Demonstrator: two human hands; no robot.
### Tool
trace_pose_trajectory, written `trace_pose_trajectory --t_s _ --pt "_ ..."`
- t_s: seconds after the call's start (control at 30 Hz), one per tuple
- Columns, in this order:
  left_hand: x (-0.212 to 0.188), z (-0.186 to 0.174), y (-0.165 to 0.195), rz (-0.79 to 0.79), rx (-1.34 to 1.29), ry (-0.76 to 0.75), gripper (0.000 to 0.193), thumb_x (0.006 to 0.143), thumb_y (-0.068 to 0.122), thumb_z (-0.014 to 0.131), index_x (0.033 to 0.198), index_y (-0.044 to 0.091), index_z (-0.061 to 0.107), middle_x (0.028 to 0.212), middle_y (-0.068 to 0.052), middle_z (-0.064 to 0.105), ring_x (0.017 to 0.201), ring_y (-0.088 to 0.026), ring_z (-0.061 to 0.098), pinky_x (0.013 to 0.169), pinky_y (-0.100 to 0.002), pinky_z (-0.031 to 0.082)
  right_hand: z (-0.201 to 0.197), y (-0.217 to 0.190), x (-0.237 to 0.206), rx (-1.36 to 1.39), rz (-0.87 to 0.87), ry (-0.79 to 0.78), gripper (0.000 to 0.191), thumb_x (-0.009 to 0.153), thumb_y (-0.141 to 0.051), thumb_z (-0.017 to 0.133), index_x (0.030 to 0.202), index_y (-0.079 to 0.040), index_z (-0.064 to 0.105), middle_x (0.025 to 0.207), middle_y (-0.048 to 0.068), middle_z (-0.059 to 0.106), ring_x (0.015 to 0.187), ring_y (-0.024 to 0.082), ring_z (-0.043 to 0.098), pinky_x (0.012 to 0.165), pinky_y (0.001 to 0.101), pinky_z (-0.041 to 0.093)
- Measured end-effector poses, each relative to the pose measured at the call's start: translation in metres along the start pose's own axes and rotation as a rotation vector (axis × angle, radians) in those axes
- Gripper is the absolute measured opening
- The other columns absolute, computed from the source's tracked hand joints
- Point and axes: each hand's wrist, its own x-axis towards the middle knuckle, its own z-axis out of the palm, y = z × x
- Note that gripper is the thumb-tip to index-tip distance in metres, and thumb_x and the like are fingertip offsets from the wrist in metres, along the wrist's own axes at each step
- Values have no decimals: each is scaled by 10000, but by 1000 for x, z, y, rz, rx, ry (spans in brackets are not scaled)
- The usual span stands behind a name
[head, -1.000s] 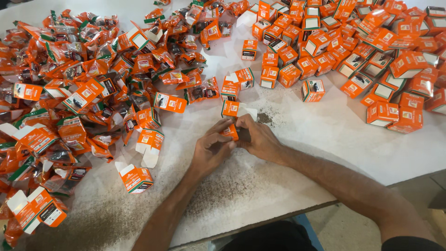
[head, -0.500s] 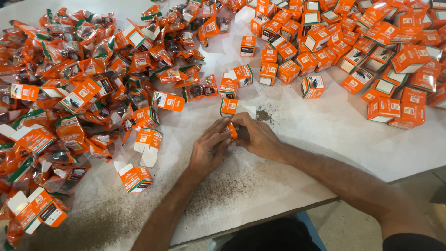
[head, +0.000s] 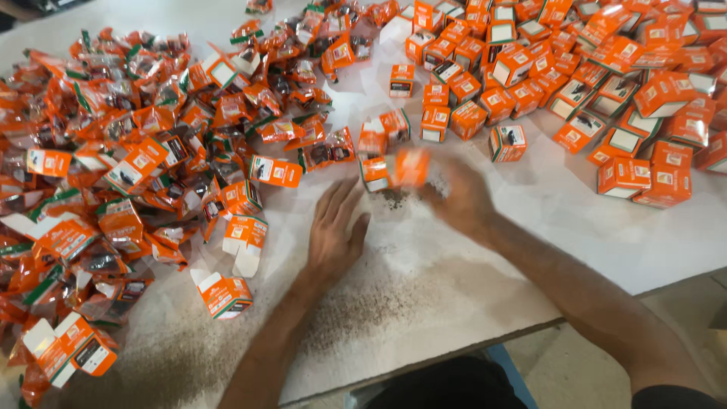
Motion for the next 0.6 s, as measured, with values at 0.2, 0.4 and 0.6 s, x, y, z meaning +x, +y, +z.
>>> trace_pose_trajectory --t_s 0.2,0.4,0.6 --pt "47 38 -15 104 325 -63 618 808 34 679 1403 -5 515 1447 -224 484 1325 -429 500 1108 -557 406 16 -2 -5 221 254 189 558 948 -292 768 1345 6 514 1078 122 664 994 214 658 897 378 562" --pt "21 49 8 -3 78 99 417 905 71 713 1280 17 539 1325 -214 523 1171 -401 575 990 -502 516 49 2 -35 1019 628 -116 556 934 -237 688 1393 -94 408 1229 51 618 1131 122 613 939 334 558" --pt "13 38 -17 -108 -196 -22 527 865 36 625 1373 -9 489 1394 -236 519 1254 -454 559 1042 -519 495 57 4 -34 967 490 -64 564 985 -237 666 1412 -55 346 1310 50 557 1184 106 547 1030 314 487"
